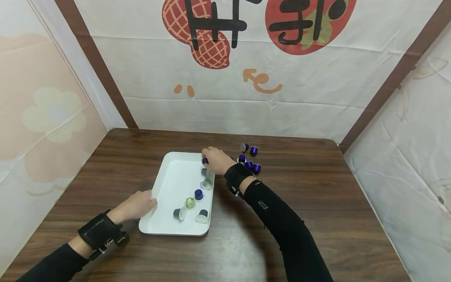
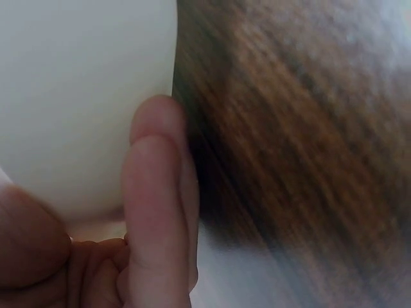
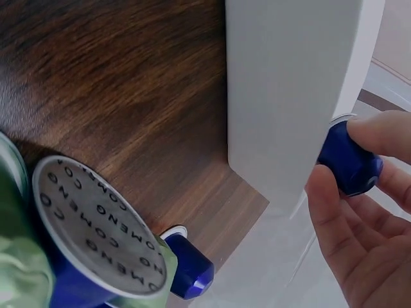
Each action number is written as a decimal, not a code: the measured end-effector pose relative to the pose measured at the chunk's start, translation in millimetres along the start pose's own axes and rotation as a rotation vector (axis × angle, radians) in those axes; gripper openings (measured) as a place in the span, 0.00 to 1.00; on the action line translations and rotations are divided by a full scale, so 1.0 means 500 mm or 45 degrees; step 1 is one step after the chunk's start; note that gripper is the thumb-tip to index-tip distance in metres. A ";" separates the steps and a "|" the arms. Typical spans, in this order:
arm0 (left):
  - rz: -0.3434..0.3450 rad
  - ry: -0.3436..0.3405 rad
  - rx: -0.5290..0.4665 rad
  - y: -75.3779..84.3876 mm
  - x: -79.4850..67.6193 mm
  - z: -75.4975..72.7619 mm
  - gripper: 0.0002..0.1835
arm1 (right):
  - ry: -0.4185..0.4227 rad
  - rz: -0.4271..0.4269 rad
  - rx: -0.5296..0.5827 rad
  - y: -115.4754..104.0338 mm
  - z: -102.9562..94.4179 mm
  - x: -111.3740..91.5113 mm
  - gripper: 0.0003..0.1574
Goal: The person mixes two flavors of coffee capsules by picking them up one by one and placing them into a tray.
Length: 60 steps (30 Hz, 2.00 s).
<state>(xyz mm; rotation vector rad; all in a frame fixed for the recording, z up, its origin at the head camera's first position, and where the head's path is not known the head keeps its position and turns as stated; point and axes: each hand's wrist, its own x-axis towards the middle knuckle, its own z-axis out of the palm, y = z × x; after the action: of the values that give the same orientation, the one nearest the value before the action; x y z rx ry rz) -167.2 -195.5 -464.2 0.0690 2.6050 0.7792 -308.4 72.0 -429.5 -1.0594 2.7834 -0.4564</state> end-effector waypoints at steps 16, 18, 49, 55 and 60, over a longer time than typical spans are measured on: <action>0.018 0.019 0.048 0.004 0.007 0.004 0.21 | 0.043 0.006 -0.035 0.044 -0.029 -0.053 0.14; 0.011 0.017 0.052 0.004 0.007 0.003 0.21 | 0.049 0.000 -0.032 0.059 -0.041 -0.069 0.13; 0.025 0.018 0.069 0.004 0.004 -0.002 0.20 | -0.065 0.147 -0.184 0.201 -0.062 -0.224 0.21; 0.011 0.010 0.049 -0.001 0.008 0.004 0.20 | -0.069 0.199 -0.220 0.213 -0.051 -0.222 0.22; 0.023 0.019 0.028 -0.005 0.012 0.007 0.19 | -0.119 0.240 -0.259 0.223 -0.039 -0.227 0.24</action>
<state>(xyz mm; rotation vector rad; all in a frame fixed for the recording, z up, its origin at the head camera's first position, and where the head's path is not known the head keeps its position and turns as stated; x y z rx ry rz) -171.1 -194.9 -470.5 0.0936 2.6309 0.7607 -298.3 231.3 -445.7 -0.8178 2.8548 -0.1004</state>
